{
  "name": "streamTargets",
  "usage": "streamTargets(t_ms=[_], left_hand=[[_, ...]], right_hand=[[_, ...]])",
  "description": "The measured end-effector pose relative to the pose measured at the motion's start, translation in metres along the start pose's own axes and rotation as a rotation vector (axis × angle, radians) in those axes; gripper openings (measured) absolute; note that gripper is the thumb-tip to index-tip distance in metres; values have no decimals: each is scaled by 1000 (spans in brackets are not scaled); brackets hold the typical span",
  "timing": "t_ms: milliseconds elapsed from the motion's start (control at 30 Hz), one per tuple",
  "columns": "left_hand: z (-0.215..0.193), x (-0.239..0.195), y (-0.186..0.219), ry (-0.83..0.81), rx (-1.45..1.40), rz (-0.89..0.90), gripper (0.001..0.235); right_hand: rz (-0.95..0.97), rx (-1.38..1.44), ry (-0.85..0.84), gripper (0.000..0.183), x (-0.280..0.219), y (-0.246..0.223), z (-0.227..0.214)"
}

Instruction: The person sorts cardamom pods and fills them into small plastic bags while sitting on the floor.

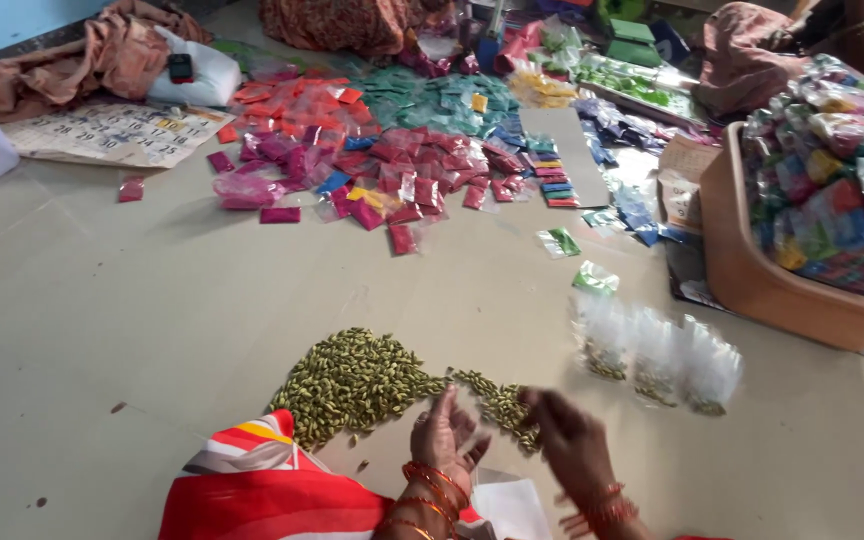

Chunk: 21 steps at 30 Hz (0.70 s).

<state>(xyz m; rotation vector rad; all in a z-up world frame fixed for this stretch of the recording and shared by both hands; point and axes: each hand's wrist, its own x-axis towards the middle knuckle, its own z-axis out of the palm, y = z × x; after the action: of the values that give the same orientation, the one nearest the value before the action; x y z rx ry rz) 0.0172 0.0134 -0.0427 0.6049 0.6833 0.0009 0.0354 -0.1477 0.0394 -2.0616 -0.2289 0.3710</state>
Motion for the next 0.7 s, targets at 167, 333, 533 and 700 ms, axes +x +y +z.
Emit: streamTargets(t_ms=[167,333,533,700], left_hand=[[15,-22,22,137,-243,-170,53],[19,-34,33,96,-294,-236,49],[16,-33,21,39,-298,-233,39],[14,-35,13,19,-275,-303,37]], right_hand=[[-241,-492,253,30,64,91,14],[-145,-855,69,35,51,93,27],[92,-657,257,22,52,136,-10],[414,752,310,30,33,149,-42]])
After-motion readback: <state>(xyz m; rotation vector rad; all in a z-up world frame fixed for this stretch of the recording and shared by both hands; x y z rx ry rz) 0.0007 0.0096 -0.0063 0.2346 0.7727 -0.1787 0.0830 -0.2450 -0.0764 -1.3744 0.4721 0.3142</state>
